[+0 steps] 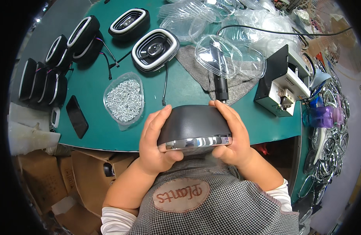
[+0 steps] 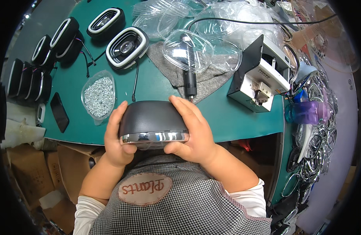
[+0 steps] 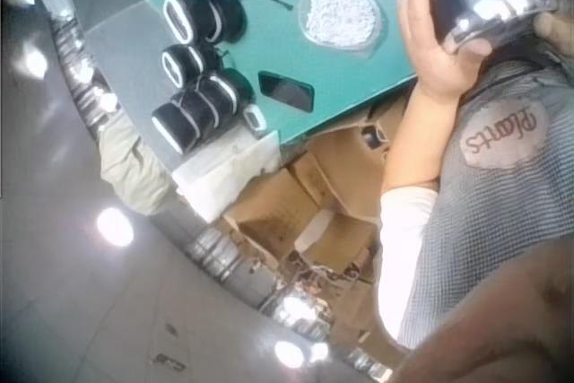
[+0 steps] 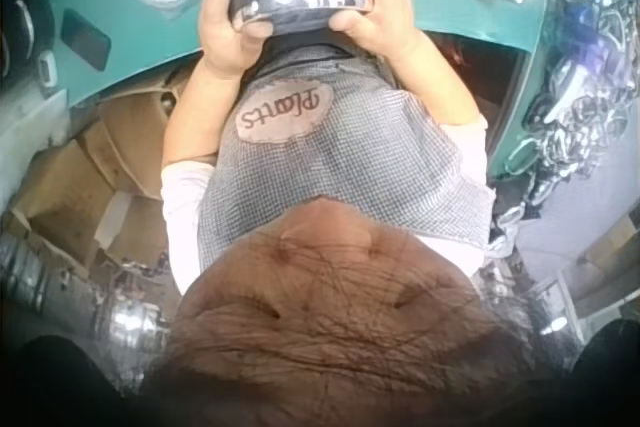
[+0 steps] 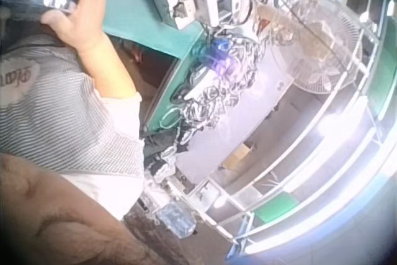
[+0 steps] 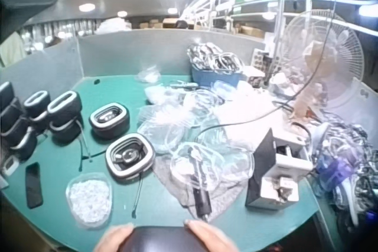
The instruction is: The person assembles plastic housing components by securing them together with screws using an electric screwdriver.
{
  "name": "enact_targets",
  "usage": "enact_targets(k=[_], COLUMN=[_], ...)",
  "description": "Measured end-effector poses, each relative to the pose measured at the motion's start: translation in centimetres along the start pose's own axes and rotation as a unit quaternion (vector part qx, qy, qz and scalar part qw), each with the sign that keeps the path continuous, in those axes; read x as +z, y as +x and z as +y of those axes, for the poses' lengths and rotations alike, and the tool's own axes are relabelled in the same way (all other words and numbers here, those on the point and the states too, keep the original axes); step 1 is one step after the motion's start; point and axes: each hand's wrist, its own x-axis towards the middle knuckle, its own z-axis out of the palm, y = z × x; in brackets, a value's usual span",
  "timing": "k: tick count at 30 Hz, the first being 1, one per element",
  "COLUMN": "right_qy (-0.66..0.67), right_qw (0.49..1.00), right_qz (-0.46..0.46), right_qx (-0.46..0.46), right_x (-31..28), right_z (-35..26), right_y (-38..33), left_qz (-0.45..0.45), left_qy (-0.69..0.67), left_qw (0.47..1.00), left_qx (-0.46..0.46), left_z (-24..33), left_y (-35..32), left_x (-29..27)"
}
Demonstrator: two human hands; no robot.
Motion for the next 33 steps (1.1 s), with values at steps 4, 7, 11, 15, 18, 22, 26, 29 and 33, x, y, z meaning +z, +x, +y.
enact_targets(k=[4,7,11,15,18,22,26,29,33], right_qy=[0.038,-0.047,-0.020,-0.021,-0.032,-0.021,0.079,0.048,0.000], right_qw=[0.999,0.996,0.997,0.996,0.994,0.996,0.996,0.997,0.994], right_qz=[0.002,-0.023,-0.020,-0.020,-0.017,-0.048,-0.021,-0.036,-0.054], right_qx=[-0.014,-0.068,-0.078,-0.089,-0.105,-0.077,-0.039,-0.043,-0.094], right_x=[0.4,-0.3,-0.2,0.0,0.1,0.1,0.9,1.1,0.8], right_z=[0.1,-0.5,-0.4,-0.7,-0.8,-0.9,-0.1,-0.1,-1.1], right_y=[0.0,0.7,1.1,1.3,1.7,2.2,1.1,0.6,1.2], left_qz=[-0.025,-0.060,-0.085,-0.060,-0.031,-0.016,-0.011,-0.035,-0.163], left_qy=[-0.057,0.026,0.132,0.125,0.133,0.126,0.060,0.032,0.195], left_qw=[0.998,0.996,0.982,0.981,0.980,0.983,0.992,0.996,0.960], left_qx=[0.002,0.062,0.108,0.133,0.147,0.132,0.106,0.070,0.116], left_z=[-1.0,0.5,2.0,1.6,1.5,0.8,-0.3,-0.1,3.0], left_y=[-0.7,1.2,2.1,1.6,1.3,1.4,0.4,1.0,2.8], left_x=[0.3,-0.5,-0.2,-0.3,0.0,-0.3,-0.8,-2.0,-3.6])
